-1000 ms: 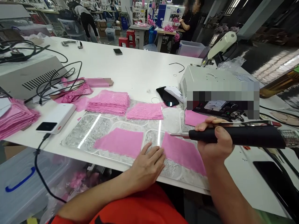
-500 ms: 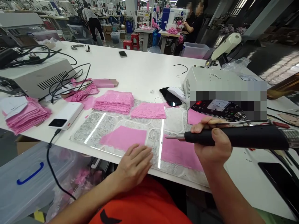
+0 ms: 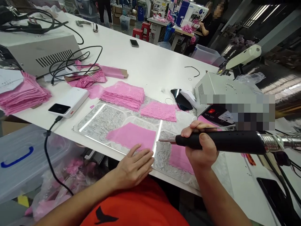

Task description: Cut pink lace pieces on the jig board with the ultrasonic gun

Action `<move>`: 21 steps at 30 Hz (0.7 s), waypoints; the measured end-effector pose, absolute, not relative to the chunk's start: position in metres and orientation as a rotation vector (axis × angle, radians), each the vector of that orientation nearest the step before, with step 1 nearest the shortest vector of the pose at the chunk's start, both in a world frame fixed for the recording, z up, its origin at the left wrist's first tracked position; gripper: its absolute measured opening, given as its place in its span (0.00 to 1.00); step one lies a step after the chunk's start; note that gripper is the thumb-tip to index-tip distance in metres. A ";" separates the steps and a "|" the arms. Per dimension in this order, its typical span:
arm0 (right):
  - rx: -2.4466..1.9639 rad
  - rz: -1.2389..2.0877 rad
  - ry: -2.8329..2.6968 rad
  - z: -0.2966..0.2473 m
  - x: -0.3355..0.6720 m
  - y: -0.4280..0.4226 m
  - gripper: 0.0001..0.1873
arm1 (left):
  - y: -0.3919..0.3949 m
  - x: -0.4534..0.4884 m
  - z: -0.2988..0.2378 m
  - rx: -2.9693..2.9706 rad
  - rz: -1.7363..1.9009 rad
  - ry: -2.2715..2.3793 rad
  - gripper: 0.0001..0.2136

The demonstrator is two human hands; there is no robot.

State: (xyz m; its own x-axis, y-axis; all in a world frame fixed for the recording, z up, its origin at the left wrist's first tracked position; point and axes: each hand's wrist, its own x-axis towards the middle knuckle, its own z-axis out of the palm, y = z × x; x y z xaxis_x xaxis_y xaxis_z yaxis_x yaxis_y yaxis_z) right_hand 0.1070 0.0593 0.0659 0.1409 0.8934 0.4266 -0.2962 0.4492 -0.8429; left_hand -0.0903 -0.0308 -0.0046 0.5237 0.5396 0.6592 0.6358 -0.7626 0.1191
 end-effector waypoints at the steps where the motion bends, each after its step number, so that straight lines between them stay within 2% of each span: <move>1: -0.675 0.941 -1.111 0.066 0.110 0.061 0.06 | -0.031 -0.090 -0.003 -2.626 -1.069 -1.008 0.09; 10: -0.756 0.703 -0.992 0.069 0.161 0.069 0.05 | -0.016 -0.050 0.003 -2.738 -1.069 -0.953 0.13; 21: -0.739 0.756 -0.988 0.053 0.157 0.072 0.06 | -0.012 -0.042 -0.003 -2.815 -0.949 -0.940 0.15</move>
